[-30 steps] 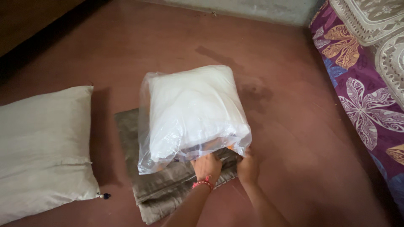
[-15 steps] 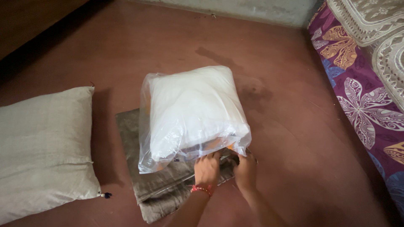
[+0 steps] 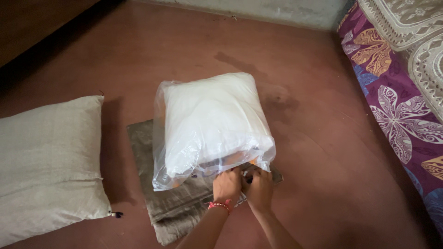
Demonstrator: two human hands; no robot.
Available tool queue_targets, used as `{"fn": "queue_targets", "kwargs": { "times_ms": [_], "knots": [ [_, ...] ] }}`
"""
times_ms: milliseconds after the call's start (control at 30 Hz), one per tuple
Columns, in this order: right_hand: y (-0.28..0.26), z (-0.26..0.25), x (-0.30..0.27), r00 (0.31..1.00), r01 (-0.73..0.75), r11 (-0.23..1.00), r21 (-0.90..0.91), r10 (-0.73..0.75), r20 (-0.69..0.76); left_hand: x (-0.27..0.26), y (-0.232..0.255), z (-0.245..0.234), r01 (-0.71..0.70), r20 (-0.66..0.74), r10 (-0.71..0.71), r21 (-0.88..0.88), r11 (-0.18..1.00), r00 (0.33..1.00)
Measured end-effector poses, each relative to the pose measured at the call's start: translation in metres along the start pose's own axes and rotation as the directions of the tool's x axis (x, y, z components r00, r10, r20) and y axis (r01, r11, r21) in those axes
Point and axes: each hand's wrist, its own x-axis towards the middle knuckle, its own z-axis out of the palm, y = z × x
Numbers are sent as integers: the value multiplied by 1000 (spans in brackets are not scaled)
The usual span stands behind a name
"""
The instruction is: The person unzips a decorative pillow cover and removes a white pillow insert. They then place a new pillow insert, still inside a clear plastic packaging bag, into the cover and zip it closed.
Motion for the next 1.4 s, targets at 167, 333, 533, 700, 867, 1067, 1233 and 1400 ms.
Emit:
{"fn": "queue_targets", "kwargs": {
  "times_ms": [167,333,533,700,867,1067,1233,1400],
  "knots": [
    [9,-1,1,979,-136,991,5,134,152,-8,-13,3,-118,-135,113,-25,993,984],
    [9,-8,5,983,-115,981,-157,135,123,-11,-19,1,-83,-107,88,54,995,990],
    [14,-11,16,971,-225,935,-274,239,19,-13,-20,2,-113,-134,130,126,986,982],
    [28,-14,25,983,-159,875,-457,184,10,-15,-21,8,-134,-163,160,161,978,973],
    [52,4,19,934,-300,893,-336,346,86,-20,-28,7,-197,-193,226,158,968,955],
    [87,11,28,900,-383,862,332,430,-80,-35,-24,-20,-404,-147,415,103,909,898],
    [52,-20,62,891,-272,849,454,400,-216,-46,-22,-60,-577,-214,604,177,797,768],
    [-11,-50,87,997,-54,936,346,70,-34,-28,-22,-108,-350,-398,408,211,913,822]
  ]
}}
